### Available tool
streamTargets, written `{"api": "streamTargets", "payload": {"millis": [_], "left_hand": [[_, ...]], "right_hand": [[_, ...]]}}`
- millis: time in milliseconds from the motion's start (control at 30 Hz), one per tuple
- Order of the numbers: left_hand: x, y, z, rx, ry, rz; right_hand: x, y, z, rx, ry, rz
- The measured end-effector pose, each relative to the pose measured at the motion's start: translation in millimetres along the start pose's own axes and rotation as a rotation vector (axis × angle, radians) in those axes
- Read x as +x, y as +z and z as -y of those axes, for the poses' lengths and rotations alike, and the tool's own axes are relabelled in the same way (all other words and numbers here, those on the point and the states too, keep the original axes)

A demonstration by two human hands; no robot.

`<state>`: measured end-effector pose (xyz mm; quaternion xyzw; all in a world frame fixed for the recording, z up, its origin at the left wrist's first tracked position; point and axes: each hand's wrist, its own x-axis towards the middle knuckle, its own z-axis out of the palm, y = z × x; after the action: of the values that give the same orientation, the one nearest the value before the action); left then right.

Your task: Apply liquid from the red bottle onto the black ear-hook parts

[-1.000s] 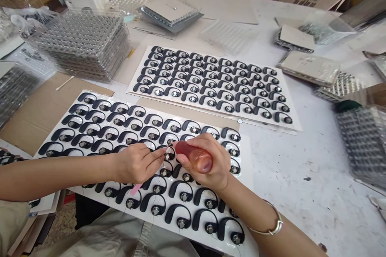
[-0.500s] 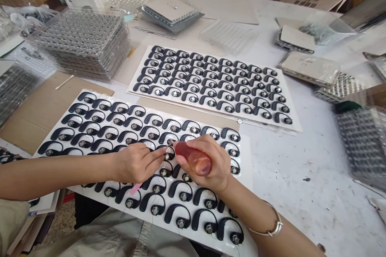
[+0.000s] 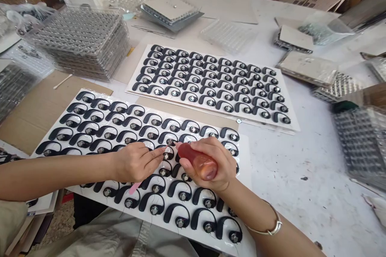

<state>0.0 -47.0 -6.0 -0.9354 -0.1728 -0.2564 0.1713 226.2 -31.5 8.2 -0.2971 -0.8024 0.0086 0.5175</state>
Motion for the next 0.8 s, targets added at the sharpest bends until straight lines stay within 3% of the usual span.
{"api": "streamTargets", "payload": {"millis": [800], "left_hand": [[1.0,1.7,0.1,-0.021,-0.008,-0.032]], "right_hand": [[5.3,1.0,5.0,-0.018,-0.045,0.084]]}}
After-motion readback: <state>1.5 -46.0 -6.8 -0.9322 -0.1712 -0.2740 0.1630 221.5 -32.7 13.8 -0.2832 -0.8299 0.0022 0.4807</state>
